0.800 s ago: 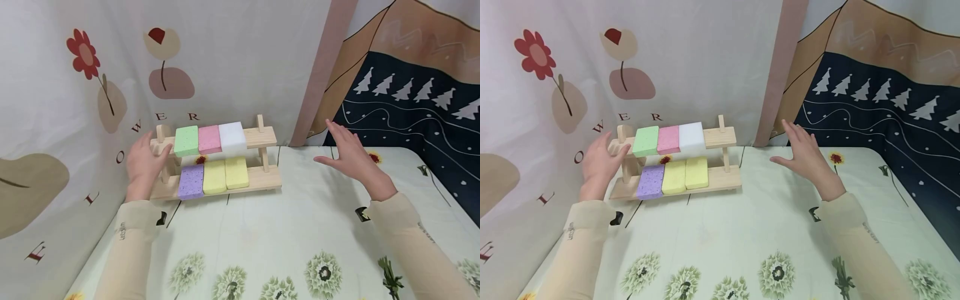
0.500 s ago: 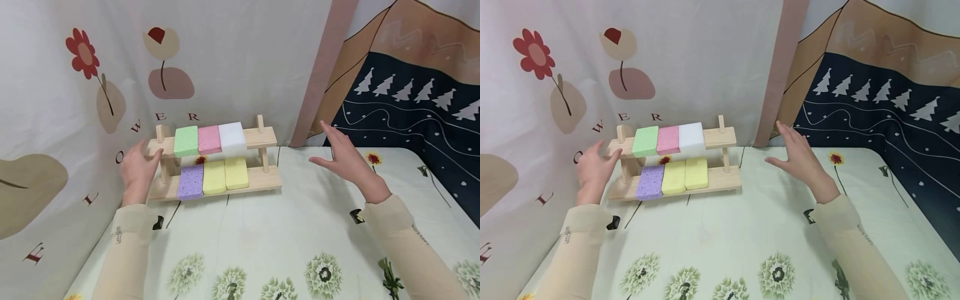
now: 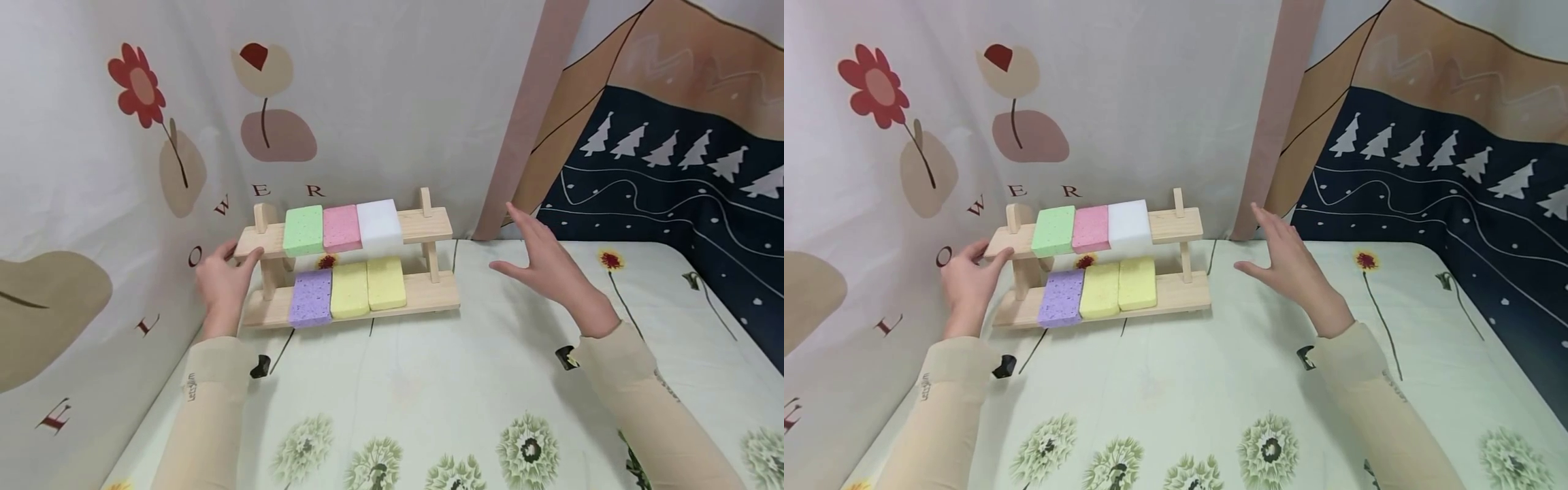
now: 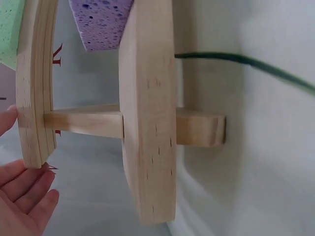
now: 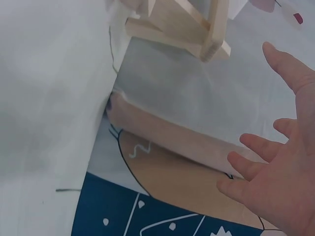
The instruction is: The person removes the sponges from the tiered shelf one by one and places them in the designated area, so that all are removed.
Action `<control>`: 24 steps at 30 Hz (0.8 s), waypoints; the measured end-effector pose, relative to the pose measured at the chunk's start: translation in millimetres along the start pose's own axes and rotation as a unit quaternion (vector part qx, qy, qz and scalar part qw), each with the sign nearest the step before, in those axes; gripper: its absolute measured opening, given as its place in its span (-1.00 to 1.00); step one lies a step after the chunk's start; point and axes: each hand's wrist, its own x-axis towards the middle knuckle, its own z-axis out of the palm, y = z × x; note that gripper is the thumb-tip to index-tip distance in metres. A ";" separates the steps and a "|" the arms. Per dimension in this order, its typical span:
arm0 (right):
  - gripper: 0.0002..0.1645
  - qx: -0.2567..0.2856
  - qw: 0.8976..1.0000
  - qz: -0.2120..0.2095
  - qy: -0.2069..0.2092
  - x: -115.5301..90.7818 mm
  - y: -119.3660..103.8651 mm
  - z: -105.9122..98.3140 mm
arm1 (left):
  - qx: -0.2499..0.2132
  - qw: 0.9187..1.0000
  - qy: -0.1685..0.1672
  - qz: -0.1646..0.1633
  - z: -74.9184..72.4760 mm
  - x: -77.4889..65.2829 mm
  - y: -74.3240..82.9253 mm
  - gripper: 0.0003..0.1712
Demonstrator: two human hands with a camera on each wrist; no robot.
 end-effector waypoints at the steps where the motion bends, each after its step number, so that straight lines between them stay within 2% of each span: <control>1: 0.21 0.001 1.000 -0.003 0.002 0.1 -1.0 1.4 | -0.013 1.000 0.001 -0.005 0.3 0.1 -0.3 -0.24; 5: 0.21 0.008 1.000 -0.013 0.001 1.0 -5.4 7.4 | -0.078 0.996 -0.014 -0.037 1.5 2.0 -1.6 -0.24; 10: 0.20 0.021 1.000 -0.018 0.002 5.5 -13.2 14.9 | -0.151 0.984 -0.040 -0.085 2.0 5.0 -1.2 -0.22; 15: 0.14 0.037 0.998 -0.040 0.013 10.2 -22.3 22.3 | -0.184 0.975 -0.047 -0.113 3.1 7.4 0.4 -0.24; 21: 0.02 0.056 0.996 -0.060 0.022 16.5 -36.2 35.1 | -0.192 0.971 -0.053 -0.131 5.5 9.5 0.8 -0.24; 24: -0.03 0.066 0.995 -0.068 0.027 19.6 -43.9 42.8 | -0.215 0.964 -0.059 -0.142 7.0 10.5 0.8 -0.24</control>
